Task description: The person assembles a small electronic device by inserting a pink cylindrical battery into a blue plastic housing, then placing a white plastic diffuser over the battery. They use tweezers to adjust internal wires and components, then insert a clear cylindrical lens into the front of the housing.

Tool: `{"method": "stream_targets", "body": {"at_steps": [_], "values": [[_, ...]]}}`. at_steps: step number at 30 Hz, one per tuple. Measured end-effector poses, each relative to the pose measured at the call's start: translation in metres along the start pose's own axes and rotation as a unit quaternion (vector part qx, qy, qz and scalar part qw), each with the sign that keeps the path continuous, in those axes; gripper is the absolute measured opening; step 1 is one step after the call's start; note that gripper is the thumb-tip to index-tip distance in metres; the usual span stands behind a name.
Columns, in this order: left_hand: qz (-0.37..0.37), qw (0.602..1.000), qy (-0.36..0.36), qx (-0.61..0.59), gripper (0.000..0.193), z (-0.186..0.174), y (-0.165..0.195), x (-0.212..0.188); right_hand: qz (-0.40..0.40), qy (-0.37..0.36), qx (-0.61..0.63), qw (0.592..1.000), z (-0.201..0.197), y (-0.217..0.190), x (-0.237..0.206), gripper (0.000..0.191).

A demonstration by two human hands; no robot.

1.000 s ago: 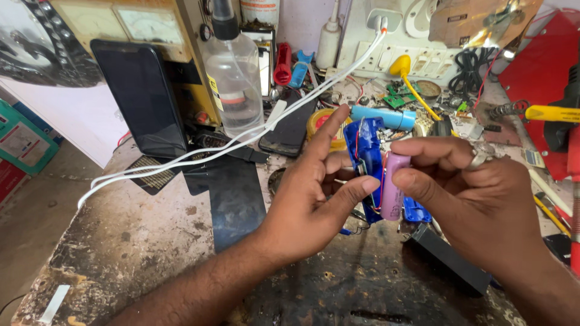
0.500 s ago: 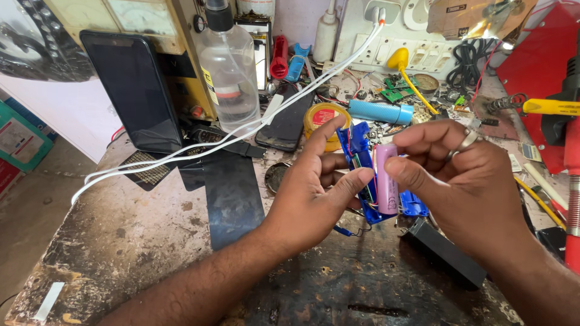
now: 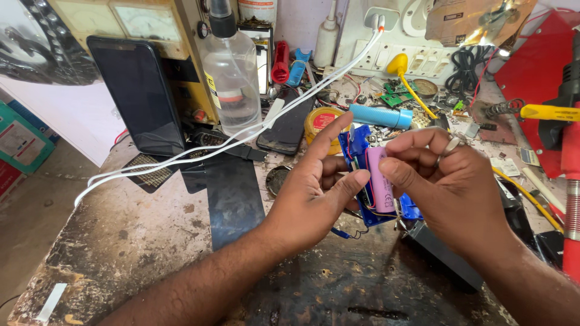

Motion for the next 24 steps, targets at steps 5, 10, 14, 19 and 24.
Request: {"method": "stream_targets", "body": {"at_steps": [5,10,14,19,24], "values": [[0.029,0.999,0.013,0.002,0.084,-0.003,0.008,-0.007,-0.029,-0.063,0.003,0.998,0.010,-0.013,-0.005,0.039],[0.082,0.996,-0.013,-0.040,0.060,-0.005,0.022,-0.012,-0.061,-0.045,-0.052,0.996,0.019,-0.028,-0.013,0.041],[0.092,0.996,-0.012,0.008,0.046,-0.011,0.029,-0.018,-0.111,-0.015,-0.106,0.988,0.028,-0.041,-0.023,0.034],[0.131,0.991,-0.018,0.019,0.041,-0.012,0.039,-0.025,-0.137,-0.006,-0.131,0.982,0.034,-0.052,-0.033,0.026],[0.174,0.984,-0.007,0.036,0.043,-0.014,0.046,-0.029,-0.135,-0.019,-0.122,0.983,0.036,-0.052,-0.034,0.022]]}}
Point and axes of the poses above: each hand's wrist, its own x-axis towards the middle knuckle, its own z-axis out of the palm, y = z × x, the point moved 8 cm from there along x, towards the middle knuckle, and after that the axes turned 13 degrees about x, right-handed, at the moved point
